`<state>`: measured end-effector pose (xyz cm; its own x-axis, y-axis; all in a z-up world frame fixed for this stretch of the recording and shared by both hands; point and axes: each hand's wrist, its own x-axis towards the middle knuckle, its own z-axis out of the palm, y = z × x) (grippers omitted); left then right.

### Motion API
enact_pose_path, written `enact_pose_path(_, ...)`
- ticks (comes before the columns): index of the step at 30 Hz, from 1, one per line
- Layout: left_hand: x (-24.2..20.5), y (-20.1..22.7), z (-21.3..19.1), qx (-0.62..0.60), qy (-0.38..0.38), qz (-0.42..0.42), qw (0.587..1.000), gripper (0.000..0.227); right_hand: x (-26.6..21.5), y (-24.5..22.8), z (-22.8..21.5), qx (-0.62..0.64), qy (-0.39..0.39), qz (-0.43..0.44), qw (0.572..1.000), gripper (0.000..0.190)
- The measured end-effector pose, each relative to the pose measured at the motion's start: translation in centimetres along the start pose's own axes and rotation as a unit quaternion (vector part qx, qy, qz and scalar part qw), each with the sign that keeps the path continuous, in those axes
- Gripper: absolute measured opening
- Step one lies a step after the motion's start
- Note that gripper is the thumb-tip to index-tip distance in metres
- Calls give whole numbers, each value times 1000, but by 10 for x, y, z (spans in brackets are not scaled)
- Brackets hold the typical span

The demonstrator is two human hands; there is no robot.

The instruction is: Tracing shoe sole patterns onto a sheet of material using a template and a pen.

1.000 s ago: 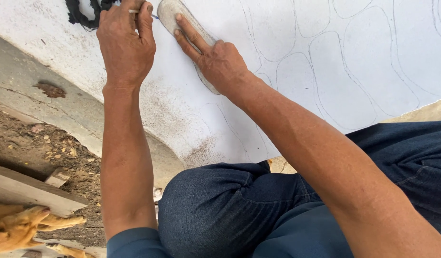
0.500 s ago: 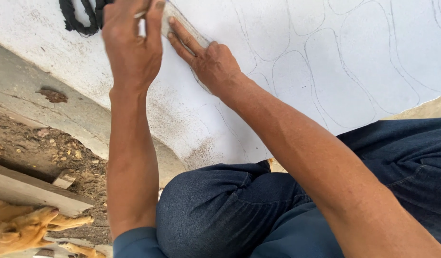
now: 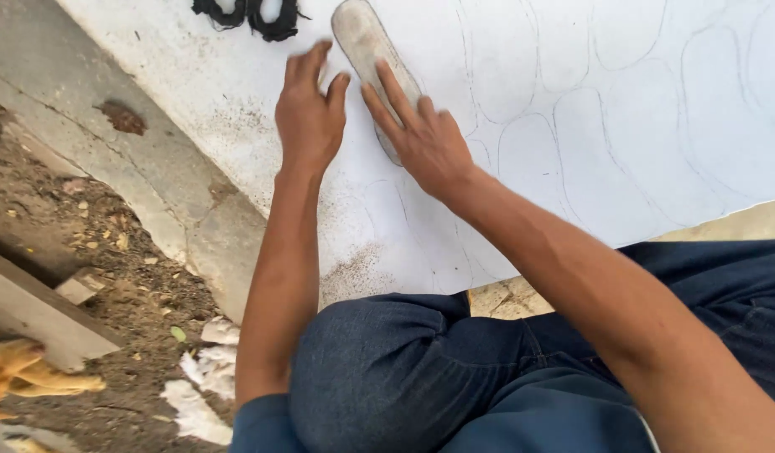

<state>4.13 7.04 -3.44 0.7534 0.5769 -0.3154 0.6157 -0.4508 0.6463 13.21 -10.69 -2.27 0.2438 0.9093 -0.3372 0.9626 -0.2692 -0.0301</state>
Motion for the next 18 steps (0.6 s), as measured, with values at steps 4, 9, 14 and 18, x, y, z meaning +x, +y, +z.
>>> enact_pose_path(4, 44, -7, 20, 43, 18, 58, 997, 61, -87, -15, 23, 149, 20, 8, 989, 91)
enact_pose_path(9, 75, 3, 28, 61, -9, -46, 997, 35, -162, -35, 58, 157, -14, -62, 985, 62)
enact_pose_path(14, 74, 15, -7, 20, -54, -95, 994, 24, -163, -35, 67, 144, -41, -60, 987, 63)
enact_pose_path(18, 59, -6, -74, -1, 95, -40, 995, 50, -167, -35, 66, 151, -26, -49, 987, 64)
